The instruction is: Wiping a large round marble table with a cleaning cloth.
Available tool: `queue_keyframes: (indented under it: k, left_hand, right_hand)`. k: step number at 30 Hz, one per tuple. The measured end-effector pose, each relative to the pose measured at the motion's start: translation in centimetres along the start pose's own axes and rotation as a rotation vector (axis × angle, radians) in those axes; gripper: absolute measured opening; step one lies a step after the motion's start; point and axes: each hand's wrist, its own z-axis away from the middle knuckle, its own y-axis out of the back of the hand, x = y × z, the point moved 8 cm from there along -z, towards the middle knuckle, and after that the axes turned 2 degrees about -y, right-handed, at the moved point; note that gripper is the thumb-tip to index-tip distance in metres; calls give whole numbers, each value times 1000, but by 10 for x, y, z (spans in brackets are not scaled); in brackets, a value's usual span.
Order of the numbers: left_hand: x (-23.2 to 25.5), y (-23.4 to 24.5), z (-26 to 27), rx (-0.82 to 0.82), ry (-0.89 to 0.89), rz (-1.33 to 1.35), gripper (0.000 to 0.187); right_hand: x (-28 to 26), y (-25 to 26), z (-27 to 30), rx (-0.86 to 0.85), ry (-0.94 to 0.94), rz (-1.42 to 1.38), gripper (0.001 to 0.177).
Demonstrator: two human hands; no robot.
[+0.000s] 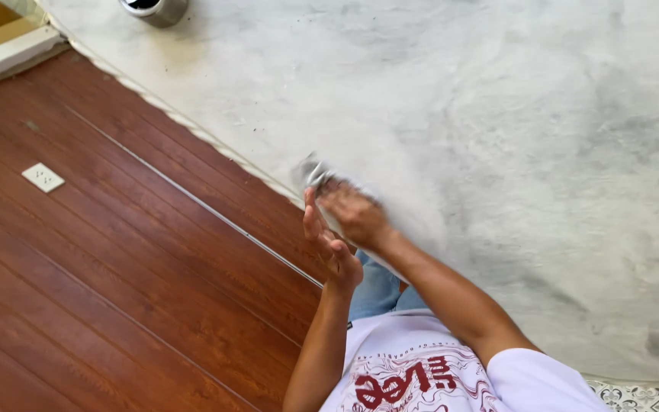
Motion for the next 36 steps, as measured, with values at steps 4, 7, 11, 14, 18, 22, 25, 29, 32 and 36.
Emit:
queue_keyframes:
  k: [4, 7, 11, 14, 18, 22, 25, 29, 32, 36]
  left_hand:
    - [-3, 7, -16, 14, -2, -1, 69]
    - [-9, 20, -23, 80, 56, 12, 67]
    - [-31, 46, -26, 198, 186, 31, 68]
    - [-46, 70, -21, 282, 250, 21, 70]
    - [-51, 100, -23, 386, 265, 33, 72]
    - [-48, 120, -17, 439, 254, 16, 71]
    - [-33, 113, -22, 431, 233, -5, 70]
    - [-28, 94, -23, 384, 248, -8, 70]
    - [-34, 74, -18, 347, 268, 27, 68]
    - [-31, 51, -17, 301, 299, 51, 63]
  right_hand:
    - [10, 27, 18, 30, -208, -515, 50]
    - [26, 68, 36, 48, -555, -1283, 58]
    - [12, 146, 66, 71, -410, -618, 34]
    - [-20, 120, 88, -144, -144, -176, 40]
    - [-47, 51, 47, -314, 216, 162, 60]
    - [-64, -27, -13, -313, 329, 150, 55]
    - [-75, -42, -58, -162, 300, 189, 41]
    - [-57, -5, -71, -172, -13, -305, 46]
    - [-26, 77, -33, -84, -279, -671, 42]
    - [93, 158, 117, 306, -706, -938, 56]
